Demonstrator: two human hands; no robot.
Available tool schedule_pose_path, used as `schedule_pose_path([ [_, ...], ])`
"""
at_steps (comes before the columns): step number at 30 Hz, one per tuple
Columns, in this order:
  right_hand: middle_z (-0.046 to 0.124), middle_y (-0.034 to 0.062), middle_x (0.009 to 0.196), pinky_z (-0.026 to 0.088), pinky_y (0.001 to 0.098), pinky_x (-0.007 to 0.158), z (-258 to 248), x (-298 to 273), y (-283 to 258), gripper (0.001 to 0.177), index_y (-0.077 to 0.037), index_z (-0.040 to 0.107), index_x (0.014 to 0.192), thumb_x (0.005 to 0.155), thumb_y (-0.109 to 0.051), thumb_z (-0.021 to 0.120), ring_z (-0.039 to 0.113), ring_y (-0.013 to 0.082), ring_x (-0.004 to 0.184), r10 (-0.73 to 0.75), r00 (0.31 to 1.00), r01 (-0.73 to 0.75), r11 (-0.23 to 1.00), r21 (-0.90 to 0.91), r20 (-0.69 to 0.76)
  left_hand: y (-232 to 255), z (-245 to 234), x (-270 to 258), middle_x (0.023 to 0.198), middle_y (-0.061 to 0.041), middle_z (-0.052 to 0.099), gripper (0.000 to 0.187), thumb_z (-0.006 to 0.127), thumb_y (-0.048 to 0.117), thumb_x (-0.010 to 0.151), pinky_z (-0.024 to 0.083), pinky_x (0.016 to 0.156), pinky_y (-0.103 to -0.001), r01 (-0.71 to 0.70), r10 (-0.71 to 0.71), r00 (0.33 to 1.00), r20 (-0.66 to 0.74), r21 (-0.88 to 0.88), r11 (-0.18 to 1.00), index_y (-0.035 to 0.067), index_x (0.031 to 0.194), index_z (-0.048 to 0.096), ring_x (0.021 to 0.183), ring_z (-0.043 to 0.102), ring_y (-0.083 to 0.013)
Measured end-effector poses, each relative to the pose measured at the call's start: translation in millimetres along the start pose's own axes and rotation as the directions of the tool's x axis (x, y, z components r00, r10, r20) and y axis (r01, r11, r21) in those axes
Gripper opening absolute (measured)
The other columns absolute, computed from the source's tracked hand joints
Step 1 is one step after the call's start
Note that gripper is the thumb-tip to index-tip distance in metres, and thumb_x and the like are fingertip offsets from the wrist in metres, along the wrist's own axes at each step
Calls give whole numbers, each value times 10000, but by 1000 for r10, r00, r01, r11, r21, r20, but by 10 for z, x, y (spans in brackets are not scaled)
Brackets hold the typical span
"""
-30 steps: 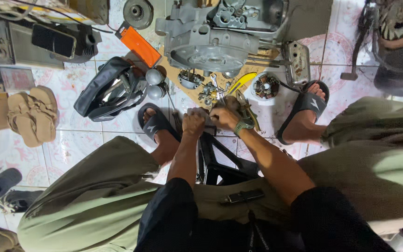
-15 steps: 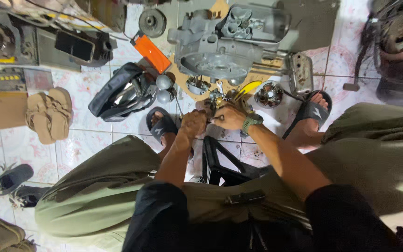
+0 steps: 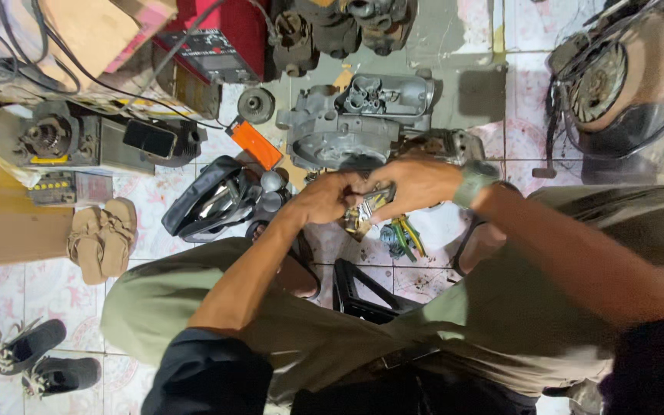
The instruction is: The person is sitting on the floor repairing a disassembled engine block. They use a wrench to tighten bolts on a metal component and later use a screwdriver to adjust parts within the engine casing.
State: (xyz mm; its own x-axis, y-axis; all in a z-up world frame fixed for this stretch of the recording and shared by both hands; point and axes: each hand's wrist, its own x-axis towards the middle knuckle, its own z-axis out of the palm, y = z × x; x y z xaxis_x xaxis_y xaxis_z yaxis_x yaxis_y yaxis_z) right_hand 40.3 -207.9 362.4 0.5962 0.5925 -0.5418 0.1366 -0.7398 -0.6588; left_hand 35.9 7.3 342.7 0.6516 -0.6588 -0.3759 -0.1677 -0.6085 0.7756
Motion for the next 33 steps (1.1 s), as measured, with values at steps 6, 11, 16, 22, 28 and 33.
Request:
schedule_pose_path([
  [6,668,202,934,507,464,850,-677,-384,-164,244,-34,650,1088,888,-132,548,659,377,880,-276,902,276,960,-49,-333,332,-423,250,854,-182,647,149,650,95,854,511,761,-443,-352,312,913,-264,-119,928,76,1001,636,859,642,-356],
  [11,656,163,853,520,404,662,-1117,-469,-434,206,-21,623,1087,947,-136,527,621,283,664,-274,808,292,955,-49,-521,614,-947,447,842,-122,673,179,660,39,851,509,774,-404,-444,398,831,-388,-32,895,126,1003,696,828,645,-266],
  [16,646,219,777,508,493,660,-1125,-149,-272,204,14,620,1057,936,-132,545,651,413,752,-218,713,257,965,-41,-667,386,-1188,708,804,-72,690,231,570,25,902,535,733,-345,-327,190,830,-524,-182,927,167,1039,691,764,651,-180],
  [22,637,174,756,510,454,625,-1104,202,-25,182,-56,614,1051,932,-183,560,645,392,713,-219,667,132,975,-177,-712,150,-1289,856,826,-94,699,223,517,-12,915,544,666,-278,-279,27,820,-571,-357,891,81,1032,682,730,628,-139],
  [28,637,191,737,515,458,626,-1258,314,-47,172,-28,616,1014,925,-159,549,649,405,731,-158,690,88,987,-135,-706,68,-1294,997,825,-69,692,203,537,21,910,539,659,-245,-227,-49,838,-543,-429,874,94,1018,693,742,621,-104],
  [33,615,215,677,513,431,536,-1238,501,93,174,6,625,935,937,-156,558,637,419,661,-190,672,100,981,-166,-716,40,-1202,1148,992,-43,711,251,607,115,898,536,745,-288,-213,-24,839,-544,-369,905,172,1137,660,824,600,-109],
])
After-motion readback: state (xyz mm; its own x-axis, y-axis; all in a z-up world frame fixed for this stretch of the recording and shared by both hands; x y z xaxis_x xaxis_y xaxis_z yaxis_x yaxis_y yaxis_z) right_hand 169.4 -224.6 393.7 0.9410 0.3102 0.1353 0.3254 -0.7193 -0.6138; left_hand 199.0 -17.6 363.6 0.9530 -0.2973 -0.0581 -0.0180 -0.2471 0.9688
